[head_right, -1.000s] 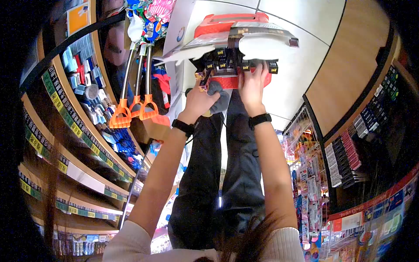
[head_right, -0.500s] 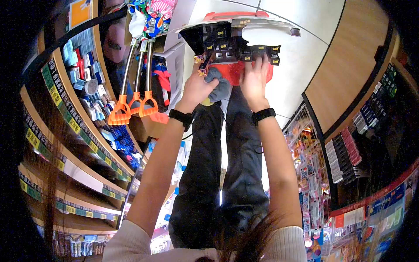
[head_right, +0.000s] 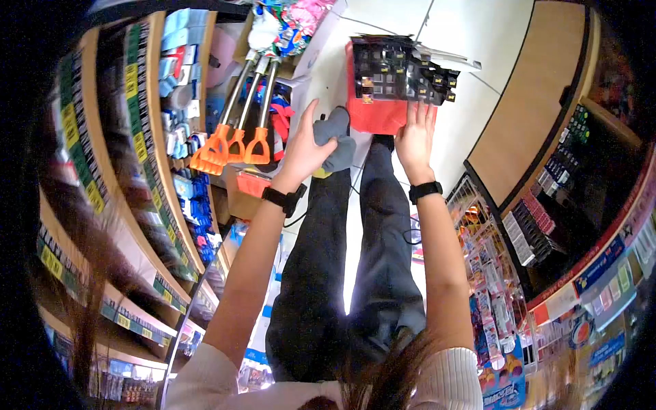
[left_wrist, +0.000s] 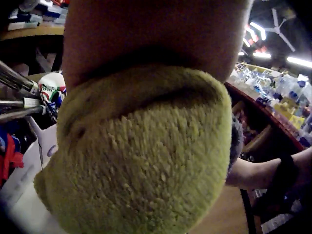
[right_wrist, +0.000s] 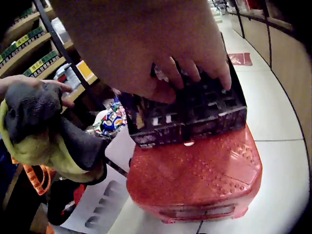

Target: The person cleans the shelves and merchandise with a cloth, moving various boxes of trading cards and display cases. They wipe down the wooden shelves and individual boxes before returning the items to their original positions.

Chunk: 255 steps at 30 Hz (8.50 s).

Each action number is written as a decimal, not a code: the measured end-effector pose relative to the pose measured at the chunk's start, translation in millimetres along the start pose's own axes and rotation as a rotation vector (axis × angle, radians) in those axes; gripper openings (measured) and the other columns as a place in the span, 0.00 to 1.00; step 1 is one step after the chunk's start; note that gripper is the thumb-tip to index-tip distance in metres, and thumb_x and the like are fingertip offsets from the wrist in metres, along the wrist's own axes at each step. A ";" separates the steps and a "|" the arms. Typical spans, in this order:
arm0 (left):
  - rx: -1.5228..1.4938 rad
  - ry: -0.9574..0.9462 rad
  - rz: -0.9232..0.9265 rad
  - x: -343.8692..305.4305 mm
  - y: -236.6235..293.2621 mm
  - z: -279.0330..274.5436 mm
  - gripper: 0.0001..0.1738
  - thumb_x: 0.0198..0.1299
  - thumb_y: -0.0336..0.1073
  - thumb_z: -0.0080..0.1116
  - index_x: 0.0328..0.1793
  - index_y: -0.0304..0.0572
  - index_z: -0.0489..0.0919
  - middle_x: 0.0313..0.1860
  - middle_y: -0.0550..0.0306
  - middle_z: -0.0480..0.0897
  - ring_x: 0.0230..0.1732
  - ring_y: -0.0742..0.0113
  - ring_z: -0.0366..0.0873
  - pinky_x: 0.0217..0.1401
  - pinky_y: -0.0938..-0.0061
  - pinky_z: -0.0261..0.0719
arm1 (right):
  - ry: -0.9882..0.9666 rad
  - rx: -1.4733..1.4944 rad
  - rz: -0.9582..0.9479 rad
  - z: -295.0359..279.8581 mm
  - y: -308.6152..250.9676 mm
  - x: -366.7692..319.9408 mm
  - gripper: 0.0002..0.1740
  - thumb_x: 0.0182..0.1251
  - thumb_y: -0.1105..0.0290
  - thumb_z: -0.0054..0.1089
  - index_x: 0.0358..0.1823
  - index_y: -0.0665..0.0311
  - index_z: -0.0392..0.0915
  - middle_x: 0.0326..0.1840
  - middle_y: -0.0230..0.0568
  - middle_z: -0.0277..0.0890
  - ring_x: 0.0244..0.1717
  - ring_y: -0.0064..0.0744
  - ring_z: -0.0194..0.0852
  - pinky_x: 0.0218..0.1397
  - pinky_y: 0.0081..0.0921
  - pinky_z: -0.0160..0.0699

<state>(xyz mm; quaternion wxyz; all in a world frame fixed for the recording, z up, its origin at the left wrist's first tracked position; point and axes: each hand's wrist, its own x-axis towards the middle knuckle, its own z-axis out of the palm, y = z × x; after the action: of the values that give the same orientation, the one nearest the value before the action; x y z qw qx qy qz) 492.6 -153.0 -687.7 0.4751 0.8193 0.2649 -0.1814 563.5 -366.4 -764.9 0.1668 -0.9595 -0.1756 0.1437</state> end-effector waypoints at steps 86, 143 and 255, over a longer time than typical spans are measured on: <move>-0.499 0.150 0.813 -297.5 266.3 -283.4 0.52 0.48 0.35 0.60 0.75 0.43 0.40 0.73 0.43 0.48 0.74 0.56 0.45 0.68 0.66 0.52 | 0.401 0.845 -0.707 -495.2 -251.5 -58.7 0.31 0.33 0.69 0.75 0.33 0.62 0.58 0.61 0.55 0.56 0.65 0.43 0.53 0.65 0.32 0.51; -0.439 -0.059 -0.371 -73.8 -43.7 78.2 0.35 0.47 0.38 0.59 0.64 0.37 0.63 0.53 0.39 0.74 0.53 0.49 0.73 0.55 0.66 0.70 | -0.195 0.243 -0.576 55.8 52.6 -17.1 0.31 0.39 0.78 0.66 0.48 0.73 0.63 0.66 0.63 0.49 0.65 0.66 0.50 0.65 0.46 0.60; 0.647 -0.505 -0.063 -81.8 20.3 70.0 0.41 0.47 0.43 0.56 0.70 0.49 0.55 0.63 0.42 0.66 0.51 0.42 0.73 0.50 0.58 0.74 | 0.622 0.650 0.476 14.3 44.5 -140.3 0.48 0.37 0.63 0.78 0.57 0.69 0.55 0.66 0.67 0.39 0.68 0.57 0.42 0.70 0.41 0.42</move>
<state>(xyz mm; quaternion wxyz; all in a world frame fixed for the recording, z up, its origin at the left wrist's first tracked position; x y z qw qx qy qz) 436.8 -243.9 -662.7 0.2374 0.8476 0.0940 -0.4652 445.7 -455.8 -763.8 0.4636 -0.8690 0.1595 -0.0676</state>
